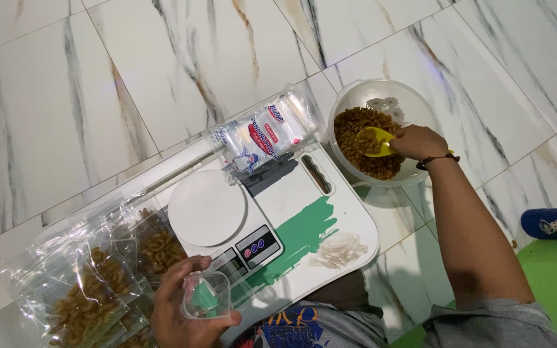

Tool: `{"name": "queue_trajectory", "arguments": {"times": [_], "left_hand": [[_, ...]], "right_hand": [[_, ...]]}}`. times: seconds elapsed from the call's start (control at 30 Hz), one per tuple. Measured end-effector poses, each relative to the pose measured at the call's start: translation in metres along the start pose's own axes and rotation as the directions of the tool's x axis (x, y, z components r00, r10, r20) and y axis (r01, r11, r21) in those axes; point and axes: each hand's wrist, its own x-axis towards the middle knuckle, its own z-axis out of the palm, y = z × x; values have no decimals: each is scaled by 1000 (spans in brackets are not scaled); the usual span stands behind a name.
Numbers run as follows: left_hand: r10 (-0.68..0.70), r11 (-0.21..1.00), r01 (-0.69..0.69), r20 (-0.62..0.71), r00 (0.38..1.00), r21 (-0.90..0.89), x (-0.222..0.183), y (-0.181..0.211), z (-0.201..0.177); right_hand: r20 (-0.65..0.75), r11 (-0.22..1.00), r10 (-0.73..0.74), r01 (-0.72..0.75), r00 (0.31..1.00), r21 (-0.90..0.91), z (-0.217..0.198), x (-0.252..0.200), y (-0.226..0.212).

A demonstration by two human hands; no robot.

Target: Scooping small food items into plastic bags and weighing them on a digital scale for portioning.

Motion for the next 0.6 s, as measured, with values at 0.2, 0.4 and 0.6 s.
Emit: {"name": "queue_trajectory", "arguments": {"times": [0.2,0.4,0.6], "left_hand": [[94,962,-88,-13,995,257,11,12,14],[136,827,-141,50,989,544,29,29,34],[135,785,-159,85,987,599,51,55,52]], "right_hand": [[26,999,-37,37,999,-16,-40,-52,-30],[43,969,-206,210,978,-131,-81,-119,-78],[182,905,-321,358,929,-231,-116,-206,-150]]}}
